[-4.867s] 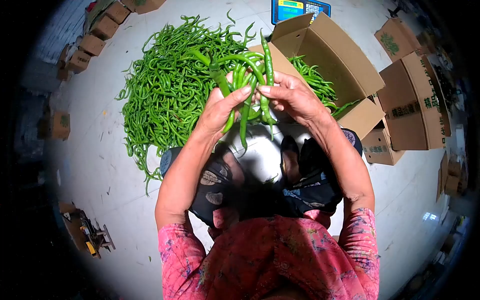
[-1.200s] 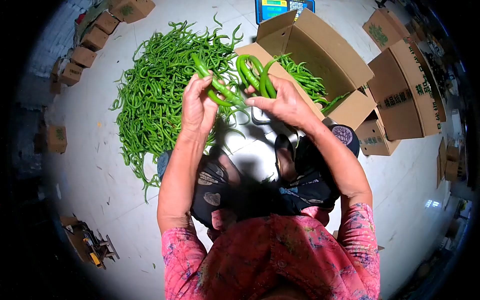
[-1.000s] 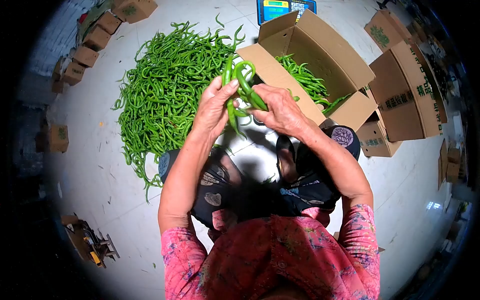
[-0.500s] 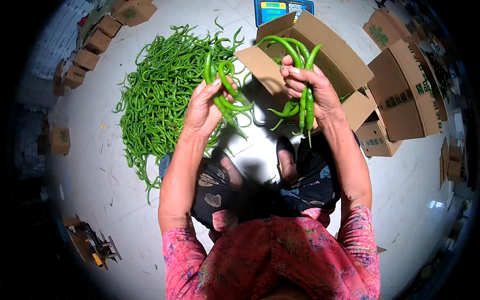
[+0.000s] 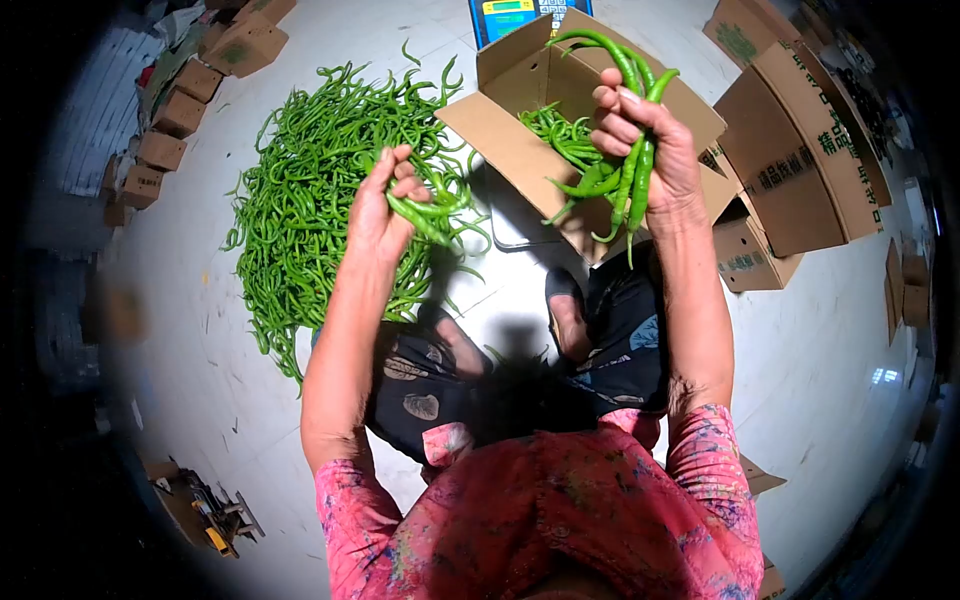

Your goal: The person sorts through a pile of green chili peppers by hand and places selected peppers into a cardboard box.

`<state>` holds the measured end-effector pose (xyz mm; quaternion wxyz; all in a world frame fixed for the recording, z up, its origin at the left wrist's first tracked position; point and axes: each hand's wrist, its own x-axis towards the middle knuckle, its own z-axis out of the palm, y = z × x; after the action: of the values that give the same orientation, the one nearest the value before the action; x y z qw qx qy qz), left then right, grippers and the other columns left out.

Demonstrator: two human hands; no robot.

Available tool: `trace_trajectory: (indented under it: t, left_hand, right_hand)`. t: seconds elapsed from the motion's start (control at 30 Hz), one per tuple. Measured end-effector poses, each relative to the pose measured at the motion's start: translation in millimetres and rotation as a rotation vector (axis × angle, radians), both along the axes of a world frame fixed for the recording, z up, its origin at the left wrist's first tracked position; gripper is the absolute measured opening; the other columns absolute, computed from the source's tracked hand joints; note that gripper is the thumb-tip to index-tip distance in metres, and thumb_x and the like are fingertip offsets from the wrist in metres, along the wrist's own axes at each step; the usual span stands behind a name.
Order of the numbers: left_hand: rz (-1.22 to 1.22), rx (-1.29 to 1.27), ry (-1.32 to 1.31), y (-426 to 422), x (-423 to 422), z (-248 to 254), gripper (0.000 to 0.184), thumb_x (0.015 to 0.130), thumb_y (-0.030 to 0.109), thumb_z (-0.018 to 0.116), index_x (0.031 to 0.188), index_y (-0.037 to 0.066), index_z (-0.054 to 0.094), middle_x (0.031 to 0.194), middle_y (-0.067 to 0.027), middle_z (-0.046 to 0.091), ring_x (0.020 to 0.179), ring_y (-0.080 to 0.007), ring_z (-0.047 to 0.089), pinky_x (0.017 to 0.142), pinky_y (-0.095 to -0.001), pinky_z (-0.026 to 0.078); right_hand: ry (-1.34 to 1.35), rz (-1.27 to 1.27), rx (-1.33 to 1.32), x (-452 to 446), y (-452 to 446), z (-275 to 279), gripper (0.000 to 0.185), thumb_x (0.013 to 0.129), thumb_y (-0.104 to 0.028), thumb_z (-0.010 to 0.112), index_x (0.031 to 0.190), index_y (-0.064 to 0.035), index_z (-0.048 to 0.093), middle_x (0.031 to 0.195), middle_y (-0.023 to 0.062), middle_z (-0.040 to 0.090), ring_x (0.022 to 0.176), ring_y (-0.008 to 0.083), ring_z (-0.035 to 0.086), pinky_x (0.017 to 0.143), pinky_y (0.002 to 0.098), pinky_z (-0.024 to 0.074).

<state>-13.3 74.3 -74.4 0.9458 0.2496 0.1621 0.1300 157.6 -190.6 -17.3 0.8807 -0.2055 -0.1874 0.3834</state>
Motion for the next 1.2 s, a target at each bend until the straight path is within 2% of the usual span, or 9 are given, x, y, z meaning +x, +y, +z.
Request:
trace_trajectory:
  t: [0.17,0.3,0.37,0.57,0.63,0.7,0.8,0.93,1.2]
  left_hand:
    - [0.067,0.081,-0.033,-9,68,40,0.023,0.097,0.019,0.053,0.105,-0.002,0.054,0.073,0.0001,0.045,0.060,-0.0093,0.042,0.061,-0.0298,0.042]
    - [-0.041,0.598,0.028,-38,112,58,0.036,0.094,0.027,0.058,0.117,-0.001,0.055,0.105,-0.0087,0.061,0.093,-0.0172,0.057,0.080,-0.0290,0.049]
    - [0.084,0.915,0.198,-28,115,33,0.036,0.092,0.027,0.062,0.117,0.001,0.056,0.107,-0.0082,0.061,0.094,-0.0173,0.059,0.080,-0.0278,0.049]
    - [0.230,0.704,0.469,41,71,-74,0.013,0.090,0.013,0.057,0.086,0.002,0.061,0.072,-0.0049,0.060,0.062,-0.0141,0.058,0.053,-0.0256,0.048]
    - [-0.151,0.852,0.659,105,34,-173,0.016,0.083,0.013,0.055,0.077,0.004,0.067,0.066,-0.0071,0.062,0.062,-0.0134,0.062,0.059,-0.0271,0.050]
    - [0.099,1.121,0.979,82,21,-226,0.024,0.083,0.016,0.052,0.068,0.008,0.067,0.060,-0.0069,0.060,0.061,-0.0152,0.060,0.059,-0.0313,0.049]
    - [0.256,1.372,0.794,64,2,-318,0.019,0.081,0.022,0.061,0.072,0.005,0.063,0.066,-0.0077,0.063,0.057,-0.0183,0.058,0.056,-0.0343,0.047]
    - [-0.073,1.690,0.698,25,11,-283,0.024,0.078,0.027,0.065,0.086,0.005,0.065,0.081,-0.0199,0.066,0.077,-0.0362,0.064,0.072,-0.0441,0.050]
    - [-0.024,2.027,1.005,6,61,-364,0.037,0.075,0.032,0.073,0.090,0.003,0.057,0.079,-0.0185,0.061,0.074,-0.0365,0.063,0.065,-0.0478,0.052]
  right_hand:
    - [0.032,-0.076,0.045,9,-11,1,0.030,0.092,-0.003,0.050,0.120,0.0065,0.048,0.092,0.0086,0.052,0.061,0.0073,0.039,0.057,0.0215,0.0377]
    - [0.012,-0.081,0.097,15,-15,-1,0.029,0.092,-0.004,0.048,0.119,0.0072,0.049,0.093,0.0093,0.053,0.062,0.0078,0.039,0.057,0.0219,0.0371]
    - [-0.003,-0.111,0.072,15,-17,1,0.029,0.093,-0.004,0.047,0.120,0.0078,0.049,0.094,0.0097,0.053,0.062,0.0077,0.039,0.057,0.0219,0.0367]
    - [0.017,-0.135,0.039,5,-17,5,0.030,0.094,-0.004,0.046,0.121,0.0089,0.048,0.094,0.0096,0.052,0.061,0.0076,0.038,0.056,0.0216,0.0362]
    - [-0.012,-0.137,-0.021,-5,-12,12,0.032,0.093,-0.004,0.048,0.122,0.0093,0.047,0.093,0.0097,0.052,0.061,0.0071,0.038,0.055,0.0212,0.0363]
    - [-0.003,-0.147,-0.070,-10,-13,14,0.033,0.093,-0.004,0.048,0.123,0.0095,0.047,0.093,0.0098,0.052,0.062,0.0068,0.039,0.055,0.0211,0.0367]
    - [-0.020,-0.125,-0.110,-12,-13,13,0.033,0.092,-0.005,0.050,0.123,0.0088,0.047,0.093,0.0091,0.052,0.060,0.0058,0.040,0.055,0.0202,0.0369]
    - [0.021,-0.179,-0.182,-19,-9,15,0.034,0.092,-0.004,0.048,0.123,0.0084,0.045,0.092,0.0095,0.051,0.058,0.0063,0.040,0.052,0.0204,0.0373]
    - [0.052,-0.233,-0.276,-33,8,17,0.032,0.088,-0.005,0.055,0.114,0.0017,0.040,0.078,0.0069,0.046,0.052,0.0074,0.042,0.048,0.0215,0.0394]
